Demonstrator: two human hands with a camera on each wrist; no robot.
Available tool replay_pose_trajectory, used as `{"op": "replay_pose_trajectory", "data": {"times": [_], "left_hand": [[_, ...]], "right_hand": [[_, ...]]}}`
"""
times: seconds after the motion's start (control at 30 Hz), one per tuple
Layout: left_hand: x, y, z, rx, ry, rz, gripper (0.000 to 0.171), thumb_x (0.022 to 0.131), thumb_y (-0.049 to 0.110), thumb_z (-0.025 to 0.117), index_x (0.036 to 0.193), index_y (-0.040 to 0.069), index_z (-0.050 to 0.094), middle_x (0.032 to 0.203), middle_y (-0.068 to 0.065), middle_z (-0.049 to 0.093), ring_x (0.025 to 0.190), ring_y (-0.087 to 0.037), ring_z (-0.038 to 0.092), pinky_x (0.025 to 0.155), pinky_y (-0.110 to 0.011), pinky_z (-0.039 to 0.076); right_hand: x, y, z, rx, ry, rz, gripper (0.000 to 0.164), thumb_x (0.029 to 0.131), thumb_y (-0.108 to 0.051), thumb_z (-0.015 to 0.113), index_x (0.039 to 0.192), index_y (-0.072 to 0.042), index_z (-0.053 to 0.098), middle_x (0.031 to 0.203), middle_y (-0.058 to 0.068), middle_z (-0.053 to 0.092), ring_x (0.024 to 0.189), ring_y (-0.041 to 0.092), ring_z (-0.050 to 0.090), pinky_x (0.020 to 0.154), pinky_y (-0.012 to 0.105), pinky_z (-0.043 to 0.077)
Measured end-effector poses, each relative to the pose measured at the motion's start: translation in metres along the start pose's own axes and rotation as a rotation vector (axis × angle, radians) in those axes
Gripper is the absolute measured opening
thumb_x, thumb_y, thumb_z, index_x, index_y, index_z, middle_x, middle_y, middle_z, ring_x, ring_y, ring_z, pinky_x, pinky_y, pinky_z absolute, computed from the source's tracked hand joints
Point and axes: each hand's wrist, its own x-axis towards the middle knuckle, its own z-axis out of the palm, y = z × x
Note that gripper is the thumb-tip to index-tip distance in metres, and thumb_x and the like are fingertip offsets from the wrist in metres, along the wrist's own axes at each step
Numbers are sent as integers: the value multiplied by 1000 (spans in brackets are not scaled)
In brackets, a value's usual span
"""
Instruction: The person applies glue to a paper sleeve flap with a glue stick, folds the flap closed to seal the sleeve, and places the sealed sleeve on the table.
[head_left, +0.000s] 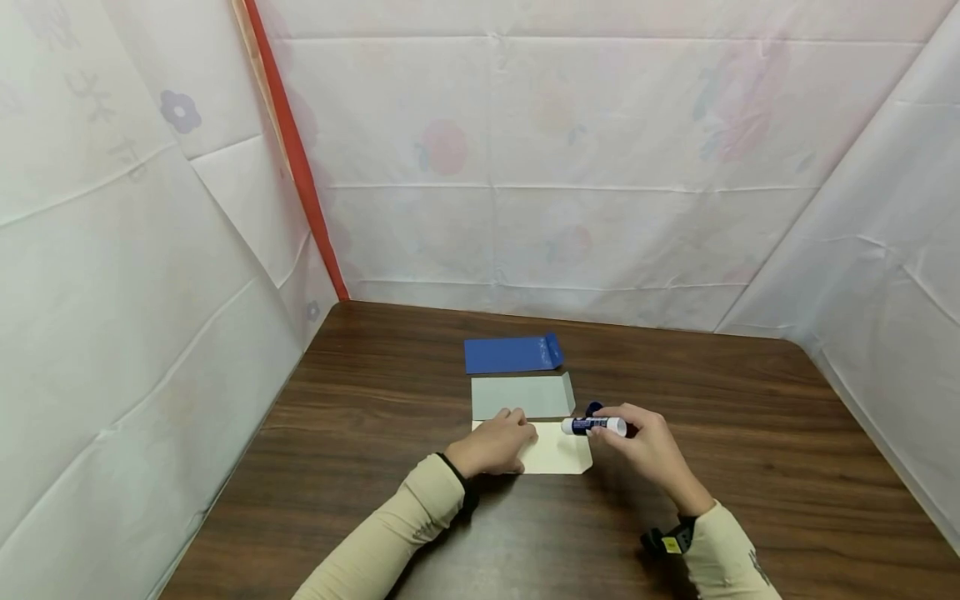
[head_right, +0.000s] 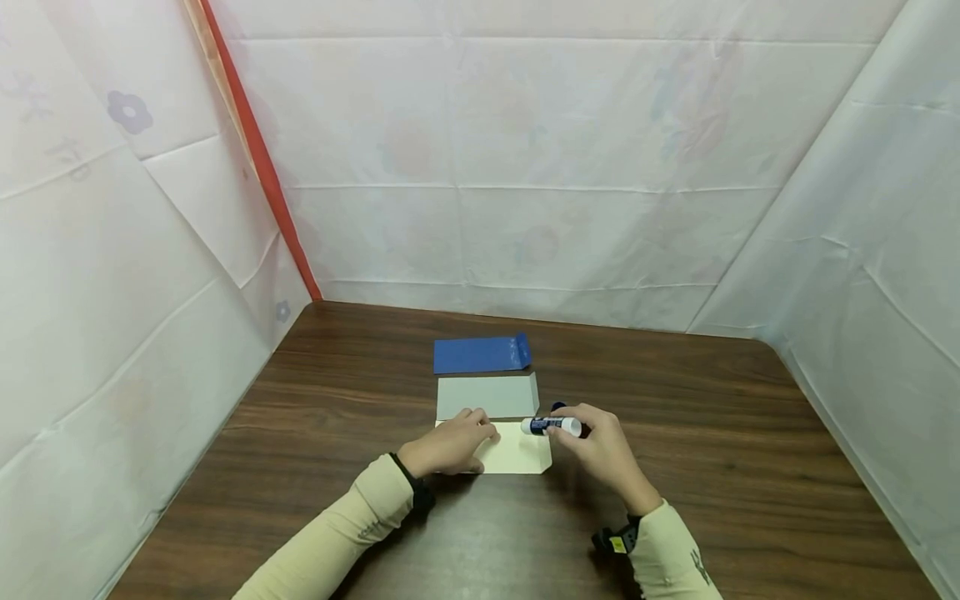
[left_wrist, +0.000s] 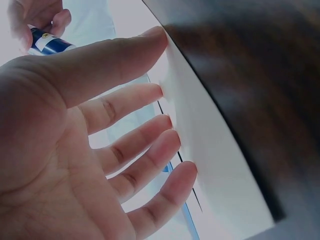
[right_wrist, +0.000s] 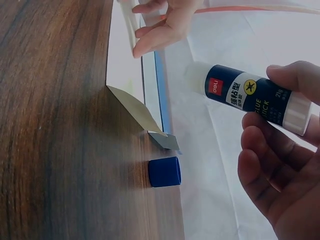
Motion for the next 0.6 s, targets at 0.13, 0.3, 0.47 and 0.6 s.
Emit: {"op": "replay_pose_trajectory", "data": {"times": [0.13,0.3,0.47,0.6], "left_hand": [[0,-1,0,-19,1,-1,41,81,29,80,118,17,65,114,-2,57,97,-15,49,79,-25,47],[0,0,-1,-47,-8,-6,40,81,29,81,115,16,67,111,-2,57,94,-14,50,79,-24,47],[2,0,-2,-55,-3,-15,34,84,26,78,114,15,67,110,-2,58,96,-15,52,82,-25,48],[5,0,-4,-53,15,-17,29,85,24,77,111,14,67,106,-2,58,92,-15,52,83,-25,48]], "right_hand": [[0,-1,-1,17,33,6,14,83,-10,77,96,-10,75,78,-1,65,60,2,45,50,21,41],[0,1,-1,41,62,21,15,83,-8,76,98,-7,75,84,4,70,63,2,49,51,22,44],[0,1,-5,66,79,55,16,85,-10,75,100,-5,74,87,8,70,62,2,50,50,22,44],[0,0,-8,64,105,90,15,86,-10,74,100,-4,74,88,12,70,61,1,49,49,21,43]]}}
